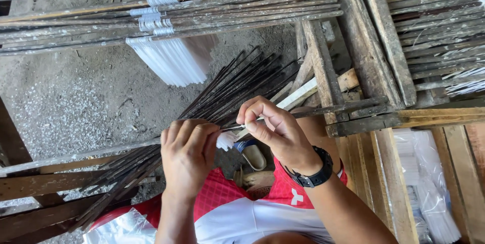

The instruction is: Tying white plastic strips or wicks onto a wooden frame lattice in a repetitive production process.

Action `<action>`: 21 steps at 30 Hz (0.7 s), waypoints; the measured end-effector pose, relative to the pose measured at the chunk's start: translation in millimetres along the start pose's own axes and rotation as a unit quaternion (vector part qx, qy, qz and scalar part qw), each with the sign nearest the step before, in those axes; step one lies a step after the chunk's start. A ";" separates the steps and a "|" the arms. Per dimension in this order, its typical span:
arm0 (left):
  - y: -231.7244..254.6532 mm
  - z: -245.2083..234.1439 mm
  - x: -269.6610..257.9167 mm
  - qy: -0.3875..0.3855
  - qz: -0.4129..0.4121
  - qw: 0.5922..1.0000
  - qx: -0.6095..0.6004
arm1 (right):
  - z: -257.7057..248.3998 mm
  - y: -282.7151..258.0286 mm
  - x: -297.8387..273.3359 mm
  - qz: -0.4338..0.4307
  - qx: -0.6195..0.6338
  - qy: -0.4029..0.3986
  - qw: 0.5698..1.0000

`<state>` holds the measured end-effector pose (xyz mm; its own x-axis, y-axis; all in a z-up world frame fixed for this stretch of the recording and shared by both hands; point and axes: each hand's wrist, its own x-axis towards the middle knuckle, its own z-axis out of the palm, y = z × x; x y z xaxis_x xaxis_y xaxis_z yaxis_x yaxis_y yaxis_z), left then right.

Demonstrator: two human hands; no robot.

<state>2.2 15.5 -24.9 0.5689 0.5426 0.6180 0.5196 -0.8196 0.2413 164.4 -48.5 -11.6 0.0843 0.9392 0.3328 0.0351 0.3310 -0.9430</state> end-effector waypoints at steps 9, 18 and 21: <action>9.1 1.0 6.0 -0.033 -0.015 0.998 -0.045 | -0.3 4.8 -1.0 0.010 0.064 0.005 0.998; 11.1 -4.9 13.4 -0.078 -0.020 0.975 -0.208 | -3.3 1.0 0.2 -0.025 0.023 0.005 0.999; 11.0 -3.4 12.6 -0.090 -0.012 0.983 -0.162 | -2.6 0.8 -0.3 -0.031 0.023 0.010 0.999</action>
<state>12.9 12.7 -11.9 0.6775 0.5630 0.4732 0.3208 -0.8052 0.4987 167.0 -48.7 -12.4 0.1032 0.9151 0.3899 -0.0047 0.3924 -0.9198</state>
